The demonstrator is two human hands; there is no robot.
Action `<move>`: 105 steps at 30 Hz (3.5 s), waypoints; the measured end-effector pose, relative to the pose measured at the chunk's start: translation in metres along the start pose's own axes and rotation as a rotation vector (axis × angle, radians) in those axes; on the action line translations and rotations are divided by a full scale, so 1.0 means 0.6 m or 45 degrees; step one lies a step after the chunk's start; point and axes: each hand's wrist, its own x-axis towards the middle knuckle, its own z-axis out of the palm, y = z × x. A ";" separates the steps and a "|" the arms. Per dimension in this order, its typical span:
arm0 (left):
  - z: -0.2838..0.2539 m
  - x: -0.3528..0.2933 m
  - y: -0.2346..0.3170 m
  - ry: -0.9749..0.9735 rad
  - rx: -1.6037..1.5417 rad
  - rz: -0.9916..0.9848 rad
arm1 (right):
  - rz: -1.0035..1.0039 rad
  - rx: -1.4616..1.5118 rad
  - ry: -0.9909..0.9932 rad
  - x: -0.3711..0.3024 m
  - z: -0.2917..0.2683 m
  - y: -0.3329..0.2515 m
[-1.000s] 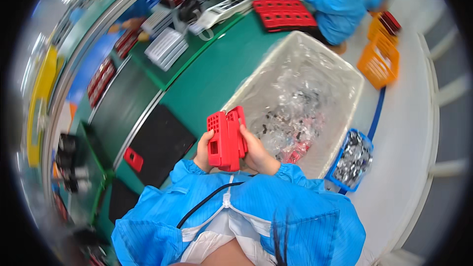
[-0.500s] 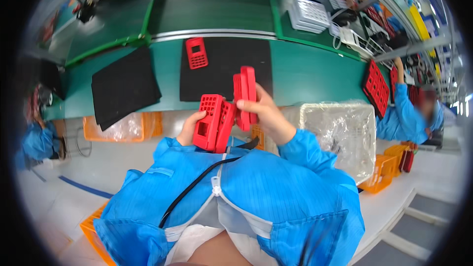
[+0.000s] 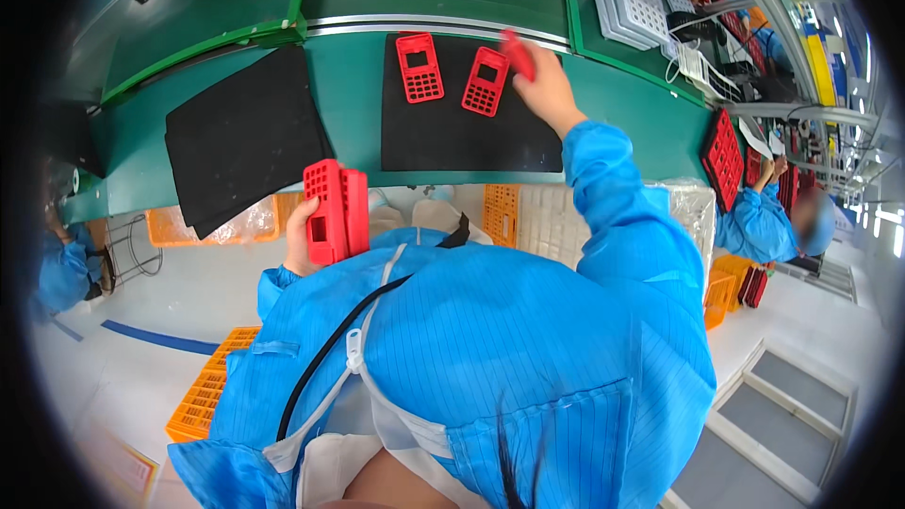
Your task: The person sorts and organizes red plastic electronic device casings by hand, placing them into assembly trays on an assembly line.
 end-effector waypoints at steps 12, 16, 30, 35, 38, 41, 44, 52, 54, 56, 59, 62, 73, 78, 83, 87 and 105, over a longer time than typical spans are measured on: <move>0.108 0.225 0.048 0.010 0.353 0.233 | 0.274 0.056 0.077 -0.147 0.047 0.035; 0.166 0.275 0.053 0.003 0.601 0.319 | 0.160 -0.105 -0.207 -0.123 0.076 0.012; 0.179 0.239 0.063 -0.079 -0.011 0.249 | 0.260 0.791 -0.212 -0.032 0.087 -0.095; 0.208 0.230 0.019 -0.194 0.324 0.351 | 1.219 2.423 -0.588 -0.020 0.080 -0.215; 0.213 0.228 0.018 -0.239 0.379 0.348 | 1.239 2.502 -0.610 -0.024 0.056 -0.200; 0.211 0.214 0.014 -0.302 0.200 0.135 | 1.207 2.395 -0.599 -0.029 0.013 -0.192; 0.217 0.209 0.011 -0.262 0.073 0.005 | 1.042 2.223 -0.631 -0.020 -0.057 -0.146; 0.201 0.209 0.040 -0.029 0.196 0.233 | -0.902 -0.182 -0.833 0.079 -0.050 0.138; 0.211 0.200 0.040 -0.035 0.100 0.326 | -1.281 -0.292 -0.786 0.095 -0.018 0.149; 0.222 0.187 0.035 0.040 0.159 0.429 | -1.205 -0.238 -0.726 0.098 -0.026 0.158; 0.216 0.180 0.038 0.156 0.341 0.647 | -0.213 0.261 -0.683 0.067 -0.059 0.168; 0.190 0.229 0.047 0.243 0.461 0.618 | 0.817 0.932 -0.318 -0.008 -0.003 0.274; 0.174 0.333 0.052 0.207 0.576 0.461 | 0.464 -0.072 0.130 -0.054 0.088 0.160; 0.184 0.327 0.054 0.214 0.564 0.463 | 0.324 -0.064 0.154 -0.028 0.051 0.153; 0.184 0.327 0.052 0.219 0.575 0.487 | -0.029 -0.005 -0.032 0.015 0.056 0.153; 0.186 0.326 0.047 0.227 0.548 0.520 | -0.149 0.084 0.006 -0.010 0.065 0.146; 0.189 0.330 0.043 0.270 0.523 0.548 | 0.121 0.296 -0.168 -0.083 0.010 0.180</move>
